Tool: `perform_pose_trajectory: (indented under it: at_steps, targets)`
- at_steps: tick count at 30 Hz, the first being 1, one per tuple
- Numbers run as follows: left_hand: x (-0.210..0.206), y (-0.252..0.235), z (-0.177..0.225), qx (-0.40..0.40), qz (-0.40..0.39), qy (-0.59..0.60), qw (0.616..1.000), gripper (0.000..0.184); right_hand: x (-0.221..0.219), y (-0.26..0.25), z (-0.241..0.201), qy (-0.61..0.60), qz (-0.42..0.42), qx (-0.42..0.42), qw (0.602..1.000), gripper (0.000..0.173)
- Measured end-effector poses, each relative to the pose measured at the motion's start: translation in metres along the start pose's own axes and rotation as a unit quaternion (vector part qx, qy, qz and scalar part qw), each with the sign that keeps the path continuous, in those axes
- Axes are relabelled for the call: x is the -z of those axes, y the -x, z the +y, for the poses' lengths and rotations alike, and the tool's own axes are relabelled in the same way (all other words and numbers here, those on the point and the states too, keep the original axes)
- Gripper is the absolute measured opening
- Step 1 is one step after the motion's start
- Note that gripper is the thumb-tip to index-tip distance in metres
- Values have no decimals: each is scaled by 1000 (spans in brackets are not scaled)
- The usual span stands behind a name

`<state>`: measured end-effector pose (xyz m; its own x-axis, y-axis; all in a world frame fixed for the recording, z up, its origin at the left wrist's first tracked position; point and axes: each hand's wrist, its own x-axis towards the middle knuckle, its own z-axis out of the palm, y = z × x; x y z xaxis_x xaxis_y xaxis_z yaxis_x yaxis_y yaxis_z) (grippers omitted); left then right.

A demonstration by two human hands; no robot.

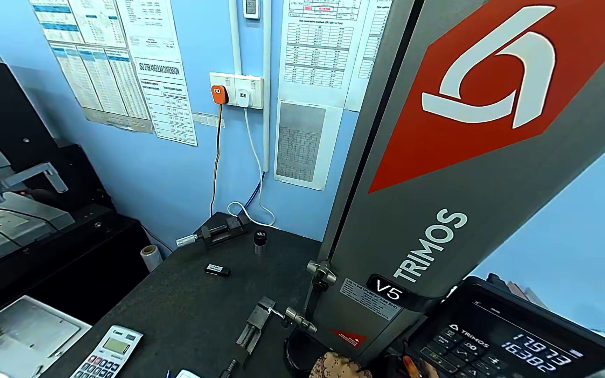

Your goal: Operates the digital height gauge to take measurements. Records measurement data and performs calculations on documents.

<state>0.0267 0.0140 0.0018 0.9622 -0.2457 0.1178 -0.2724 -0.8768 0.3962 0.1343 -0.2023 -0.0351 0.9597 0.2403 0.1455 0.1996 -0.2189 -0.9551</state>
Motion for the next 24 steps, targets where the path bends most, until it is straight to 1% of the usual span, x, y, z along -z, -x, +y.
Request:
perform_pose_trajectory:
  at_steps: [2,3,5,11,16,18,21,24]
  targets:
    - [-12,-2,-4,-23,56,-15,998,45,0,0,2,6,6,-9,1000,55]
    - [-14,-2,-4,-26,64,-16,997,45,-1,1,-1,11,9,-22,1000,54]
    - [-13,-2,-3,-20,54,-15,998,46,-1,2,-5,11,16,-35,999,52]
    - [-15,-4,0,-17,61,-20,998,46,1,2,-4,10,20,-35,999,52]
    - [-10,0,5,15,55,-13,998,45,-3,5,-20,16,21,-51,998,45]
    - [-8,0,6,7,66,-28,997,45,-1,7,-22,17,28,-59,998,44]
    - [-8,-1,5,-17,85,-48,995,48,2,9,-20,6,22,-55,998,46]
    - [-7,4,2,-40,118,-21,992,52,3,10,-14,-16,12,-45,999,49]
